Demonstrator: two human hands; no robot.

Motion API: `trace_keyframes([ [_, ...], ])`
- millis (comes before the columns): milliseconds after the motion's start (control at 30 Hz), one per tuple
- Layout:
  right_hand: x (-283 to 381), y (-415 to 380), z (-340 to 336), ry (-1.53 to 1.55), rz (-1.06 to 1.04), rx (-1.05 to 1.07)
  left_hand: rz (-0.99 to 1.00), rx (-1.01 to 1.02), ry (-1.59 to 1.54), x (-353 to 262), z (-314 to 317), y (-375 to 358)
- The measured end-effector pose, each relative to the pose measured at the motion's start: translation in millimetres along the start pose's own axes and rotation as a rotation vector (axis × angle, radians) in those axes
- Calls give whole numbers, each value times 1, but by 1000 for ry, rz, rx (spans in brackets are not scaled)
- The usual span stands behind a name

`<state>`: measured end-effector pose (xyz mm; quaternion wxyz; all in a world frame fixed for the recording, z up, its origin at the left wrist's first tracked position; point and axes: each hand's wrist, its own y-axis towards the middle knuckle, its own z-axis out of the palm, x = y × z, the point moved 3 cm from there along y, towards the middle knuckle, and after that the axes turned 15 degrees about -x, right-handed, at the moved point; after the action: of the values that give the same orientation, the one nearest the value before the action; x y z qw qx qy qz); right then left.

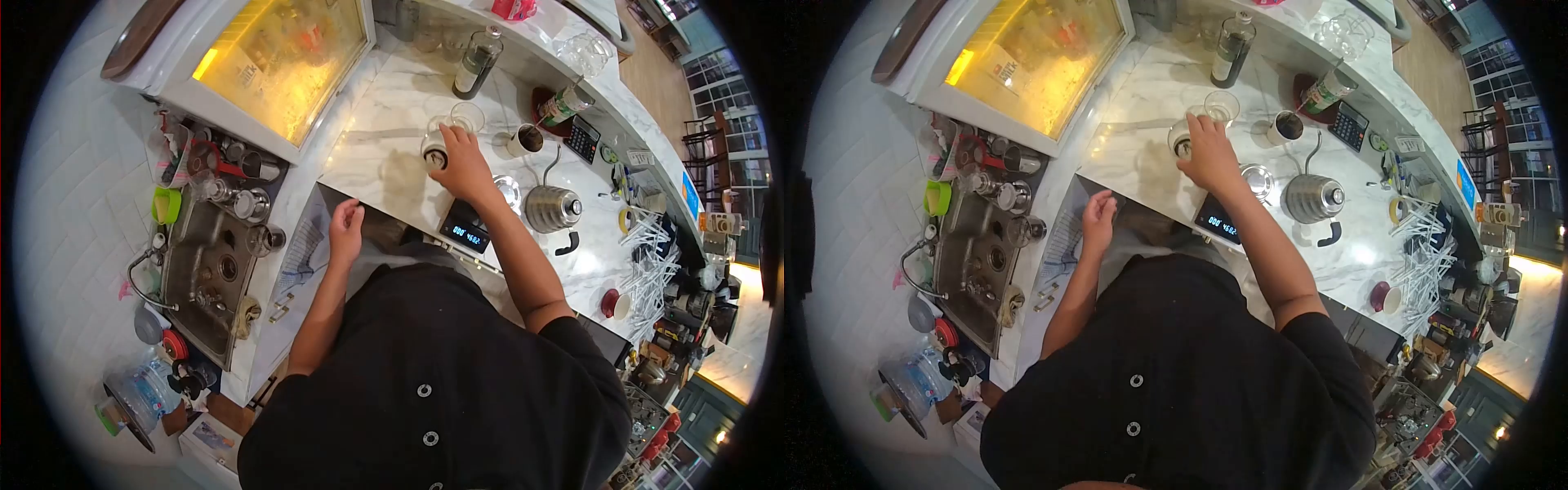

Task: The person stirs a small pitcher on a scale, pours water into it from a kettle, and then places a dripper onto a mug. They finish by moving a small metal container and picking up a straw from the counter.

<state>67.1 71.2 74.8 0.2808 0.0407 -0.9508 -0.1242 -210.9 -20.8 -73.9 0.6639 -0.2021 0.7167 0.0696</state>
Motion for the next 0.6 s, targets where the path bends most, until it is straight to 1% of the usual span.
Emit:
trace_keyframes([
  [33,-1,7,8,-66,-32,13,-23,0,9,-1,4,2],
  [67,-2,15,15,-113,-20,22,-34,12,17,-4,9,8],
  [100,-4,24,21,-113,-18,25,-32,23,21,-6,15,17],
  [167,-7,38,36,-186,-80,76,-37,53,27,-8,25,34],
  [233,-8,53,47,-223,-91,98,-10,81,75,-8,32,50],
  [267,-9,60,53,-266,-106,115,46,94,146,-10,36,60],
  [367,-18,79,69,-326,-101,160,56,143,120,-30,48,80],
  [467,-27,91,77,-391,-132,191,33,172,124,-37,52,100],
  [600,-35,98,81,-452,-118,170,2,189,113,-34,58,112],
])
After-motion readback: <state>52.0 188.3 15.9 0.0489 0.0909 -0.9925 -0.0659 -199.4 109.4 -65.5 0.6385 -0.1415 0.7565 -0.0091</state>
